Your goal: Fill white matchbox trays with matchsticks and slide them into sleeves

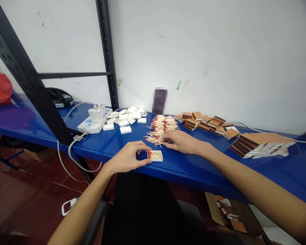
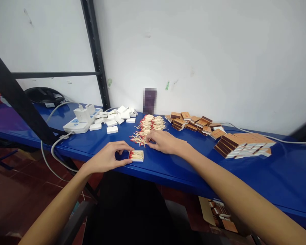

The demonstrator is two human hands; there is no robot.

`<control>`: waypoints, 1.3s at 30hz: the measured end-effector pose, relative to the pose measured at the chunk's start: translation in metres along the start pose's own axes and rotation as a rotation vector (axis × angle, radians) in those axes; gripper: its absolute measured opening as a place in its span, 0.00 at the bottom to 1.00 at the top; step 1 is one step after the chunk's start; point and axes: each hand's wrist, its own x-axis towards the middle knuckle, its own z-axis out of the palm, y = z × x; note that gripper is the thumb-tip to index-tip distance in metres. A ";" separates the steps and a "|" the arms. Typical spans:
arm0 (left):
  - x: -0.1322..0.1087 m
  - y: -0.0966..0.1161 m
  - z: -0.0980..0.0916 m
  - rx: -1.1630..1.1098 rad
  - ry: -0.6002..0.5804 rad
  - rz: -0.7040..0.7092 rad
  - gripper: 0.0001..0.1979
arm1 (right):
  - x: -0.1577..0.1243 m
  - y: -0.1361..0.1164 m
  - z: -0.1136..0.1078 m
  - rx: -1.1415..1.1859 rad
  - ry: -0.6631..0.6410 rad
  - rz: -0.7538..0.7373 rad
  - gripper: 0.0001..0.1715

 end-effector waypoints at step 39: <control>0.002 0.003 0.001 0.001 0.006 -0.047 0.17 | -0.006 -0.021 -0.024 0.196 -0.169 0.121 0.12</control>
